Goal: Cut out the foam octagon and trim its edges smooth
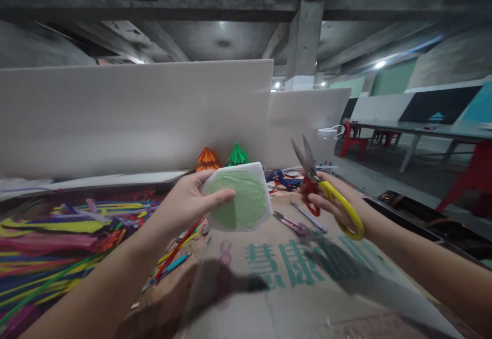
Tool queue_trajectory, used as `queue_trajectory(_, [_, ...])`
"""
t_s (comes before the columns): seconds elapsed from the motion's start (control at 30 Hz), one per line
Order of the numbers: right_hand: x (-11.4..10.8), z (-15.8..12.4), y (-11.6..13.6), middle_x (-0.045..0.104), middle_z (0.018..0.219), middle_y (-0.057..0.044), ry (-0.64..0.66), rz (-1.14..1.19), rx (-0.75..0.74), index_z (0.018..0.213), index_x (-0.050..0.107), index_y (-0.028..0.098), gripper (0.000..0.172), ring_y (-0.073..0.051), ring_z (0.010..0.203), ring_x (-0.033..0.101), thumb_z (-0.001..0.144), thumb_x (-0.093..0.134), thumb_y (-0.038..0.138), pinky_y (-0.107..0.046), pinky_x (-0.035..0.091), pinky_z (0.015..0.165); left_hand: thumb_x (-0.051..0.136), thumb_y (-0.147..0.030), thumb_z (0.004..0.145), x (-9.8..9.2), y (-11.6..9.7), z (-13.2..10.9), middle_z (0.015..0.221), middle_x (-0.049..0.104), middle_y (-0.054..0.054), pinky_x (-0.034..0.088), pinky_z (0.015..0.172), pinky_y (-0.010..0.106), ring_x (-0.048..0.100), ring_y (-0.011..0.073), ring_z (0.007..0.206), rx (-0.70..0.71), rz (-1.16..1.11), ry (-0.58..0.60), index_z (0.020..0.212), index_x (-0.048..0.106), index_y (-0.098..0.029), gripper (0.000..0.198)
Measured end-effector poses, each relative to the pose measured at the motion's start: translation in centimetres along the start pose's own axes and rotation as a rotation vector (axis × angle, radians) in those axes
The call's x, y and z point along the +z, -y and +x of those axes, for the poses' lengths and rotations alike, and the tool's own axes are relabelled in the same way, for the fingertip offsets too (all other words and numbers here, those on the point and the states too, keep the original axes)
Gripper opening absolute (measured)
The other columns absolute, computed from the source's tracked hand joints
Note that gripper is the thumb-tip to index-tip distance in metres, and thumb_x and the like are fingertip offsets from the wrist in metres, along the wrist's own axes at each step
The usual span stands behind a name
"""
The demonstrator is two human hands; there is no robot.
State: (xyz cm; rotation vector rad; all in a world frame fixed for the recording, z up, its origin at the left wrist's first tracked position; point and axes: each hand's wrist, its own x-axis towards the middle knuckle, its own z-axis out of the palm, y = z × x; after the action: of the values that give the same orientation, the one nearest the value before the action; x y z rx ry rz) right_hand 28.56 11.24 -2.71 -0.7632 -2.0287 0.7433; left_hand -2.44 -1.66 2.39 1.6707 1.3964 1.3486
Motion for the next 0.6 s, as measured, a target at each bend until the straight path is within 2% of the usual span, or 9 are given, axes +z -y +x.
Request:
queue_trajectory(0.13, [3.9,0.4,6.6,0.063,0.094,-0.006,0.100,0.291,-0.027,0.119,0.048,0.021,0.048,-0.017,0.073,0.061,0.085,0.066,0.049,-0.031,0.052,0.063,0.076,-0.047,0.076,1.1,0.5,-0.2,0.083,0.070,0.003,0.050,0.061,0.023,0.063,0.0174,0.074,0.066,0.129,0.074,0.092,0.073,-0.018,0.033])
queue_trajectory(0.23, [6.0,0.1,9.0,0.060,0.090,-0.003,0.094,0.371,-0.041,0.113,0.050,0.022,0.042,-0.015,0.075,0.059,0.080,0.072,0.038,-0.028,0.051,0.066,0.076,-0.044,0.077,1.6,0.6,-0.3,0.084,0.069,0.003,0.050,0.063,0.023,0.064,0.0176,0.078,0.106,0.138,0.158,0.088,0.073,-0.018,0.029])
queue_trajectory(0.3, [6.7,-0.2,9.4,0.059,0.091,-0.002,0.059,0.370,-0.076,0.112,0.050,0.023,0.039,-0.015,0.077,0.060,0.081,0.071,0.033,-0.029,0.051,0.069,0.076,-0.044,0.077,1.7,0.8,-0.3,0.089,0.070,0.003,0.051,0.061,0.022,0.065,0.0167,0.076,0.059,0.026,0.180,0.097,0.071,-0.020,0.032])
queue_trajectory(0.37, [6.8,-0.5,9.3,0.060,0.096,-0.003,-0.036,0.339,-0.137,0.116,0.050,0.024,0.035,-0.016,0.082,0.060,0.086,0.067,0.031,-0.029,0.051,0.070,0.074,-0.046,0.079,1.7,1.2,-0.1,0.094,0.071,0.004,0.053,0.062,0.023,0.067,0.0171,0.077,0.023,-0.123,0.187,0.109,0.066,-0.021,0.040])
queue_trajectory(0.47, [6.4,-0.5,8.7,0.059,0.096,-0.003,-0.161,0.305,-0.206,0.125,0.046,0.029,0.037,-0.016,0.080,0.059,0.091,0.061,0.029,-0.029,0.051,0.068,0.069,-0.049,0.083,2.0,1.7,-0.1,0.090,0.072,0.007,0.057,0.062,0.026,0.071,0.0193,0.075,0.035,-0.198,0.228,0.106,0.062,-0.017,0.040])
queue_trajectory(0.53, [6.0,-0.5,8.2,0.058,0.090,-0.001,-0.122,0.314,-0.196,0.128,0.043,0.030,0.038,-0.015,0.073,0.057,0.093,0.059,0.033,-0.029,0.050,0.066,0.066,-0.050,0.086,2.2,2.0,-0.1,0.077,0.070,0.005,0.056,0.054,0.025,0.070,0.0183,0.064,0.052,-0.180,0.195,0.100,0.058,-0.016,0.038])
queue_trajectory(0.6, [5.6,-0.4,7.4,0.056,0.091,-0.001,-0.036,0.335,-0.169,0.125,0.045,0.028,0.036,-0.015,0.073,0.056,0.094,0.059,0.041,-0.030,0.050,0.068,0.063,-0.049,0.088,2.4,2.0,-0.2,0.066,0.065,0.000,0.052,0.046,0.022,0.066,0.0152,0.052,0.070,-0.189,0.091,0.097,0.054,-0.017,0.035])
